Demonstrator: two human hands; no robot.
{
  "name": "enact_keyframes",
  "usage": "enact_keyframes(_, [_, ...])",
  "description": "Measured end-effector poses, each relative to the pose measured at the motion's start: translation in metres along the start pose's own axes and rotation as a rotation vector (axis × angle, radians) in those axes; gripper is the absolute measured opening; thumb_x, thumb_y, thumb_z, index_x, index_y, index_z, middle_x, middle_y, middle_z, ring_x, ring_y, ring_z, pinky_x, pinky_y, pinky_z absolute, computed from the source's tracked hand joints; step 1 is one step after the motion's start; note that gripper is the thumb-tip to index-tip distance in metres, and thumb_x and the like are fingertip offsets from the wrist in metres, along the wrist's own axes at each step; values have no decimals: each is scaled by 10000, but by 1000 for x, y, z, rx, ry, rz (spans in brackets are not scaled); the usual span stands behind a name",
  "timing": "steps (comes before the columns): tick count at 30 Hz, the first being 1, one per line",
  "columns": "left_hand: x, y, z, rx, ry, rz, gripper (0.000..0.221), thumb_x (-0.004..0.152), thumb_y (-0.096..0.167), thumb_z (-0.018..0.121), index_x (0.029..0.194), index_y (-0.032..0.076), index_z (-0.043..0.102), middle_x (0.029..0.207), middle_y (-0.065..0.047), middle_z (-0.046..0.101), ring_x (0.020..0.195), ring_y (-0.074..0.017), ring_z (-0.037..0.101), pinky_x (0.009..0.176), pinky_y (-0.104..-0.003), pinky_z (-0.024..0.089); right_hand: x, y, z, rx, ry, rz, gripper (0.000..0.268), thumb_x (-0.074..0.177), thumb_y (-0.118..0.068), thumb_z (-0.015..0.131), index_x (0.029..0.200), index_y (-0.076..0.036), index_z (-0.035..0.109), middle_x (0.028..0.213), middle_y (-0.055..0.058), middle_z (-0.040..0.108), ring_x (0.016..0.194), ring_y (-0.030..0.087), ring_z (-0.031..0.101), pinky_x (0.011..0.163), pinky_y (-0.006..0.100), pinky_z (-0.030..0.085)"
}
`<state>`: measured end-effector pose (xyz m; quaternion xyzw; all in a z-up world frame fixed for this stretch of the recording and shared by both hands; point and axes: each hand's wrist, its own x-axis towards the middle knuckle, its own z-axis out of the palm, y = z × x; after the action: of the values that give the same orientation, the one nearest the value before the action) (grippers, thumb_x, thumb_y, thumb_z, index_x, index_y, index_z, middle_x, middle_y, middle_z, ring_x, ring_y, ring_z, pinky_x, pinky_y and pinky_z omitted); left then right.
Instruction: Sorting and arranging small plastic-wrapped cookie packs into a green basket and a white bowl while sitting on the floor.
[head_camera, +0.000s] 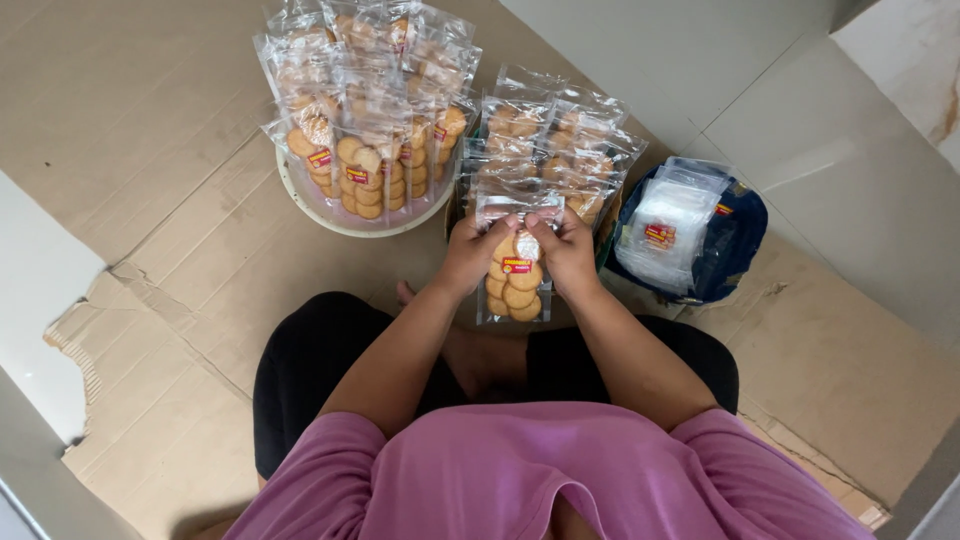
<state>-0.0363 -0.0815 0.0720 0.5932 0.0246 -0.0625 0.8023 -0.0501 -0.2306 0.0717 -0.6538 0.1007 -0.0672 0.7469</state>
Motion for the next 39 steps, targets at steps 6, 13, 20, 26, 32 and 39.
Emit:
enact_keyframes(6, [-4,36,7,-333,304,24,140,966,225,701,935,88,701,804,15,667,730,-39,636,685,-178,516,-7,-7,2,-187,-291,3,614,705,-97,951,1227,-30,634,862,58,650,776,149,604,689,247,513])
enact_keyframes(13, [-1,24,-2,-380,190,11,135,874,117,788,979,67,718,861,-33,719,742,-86,667,686,-242,554,-9,-1,-4,-142,-331,62,495,691,-56,956,1096,-2,675,816,49,663,733,140,603,699,260,519])
enact_keyframes(20, [1,6,-5,-286,176,45,245,809,50,808,1032,-7,727,834,-68,712,711,-90,644,645,-227,534,-1,-1,-9,-89,-326,93,131,926,-139,788,961,-27,729,755,9,668,693,72,577,644,214,490])
enact_keyframes(26, [-2,-14,-5,-218,187,71,209,822,33,800,1011,-6,719,812,-75,667,703,-116,599,624,-278,526,0,10,-7,-410,-294,55,544,732,-257,956,1123,-53,637,889,147,681,888,277,647,810,384,515])
enact_keyframes(32, [-7,8,3,-175,220,40,139,868,113,788,961,36,719,801,-28,653,705,-77,568,612,-241,487,-9,-19,0,-395,-257,50,319,843,-257,872,1025,-92,668,799,101,688,818,207,652,743,336,514])
enact_keyframes(39, [-15,2,9,-117,113,-43,136,875,185,809,887,66,743,725,-6,645,655,-57,549,595,-222,471,0,-17,4,-8,-109,38,181,855,-138,846,907,-53,695,729,23,654,665,87,607,595,201,496])
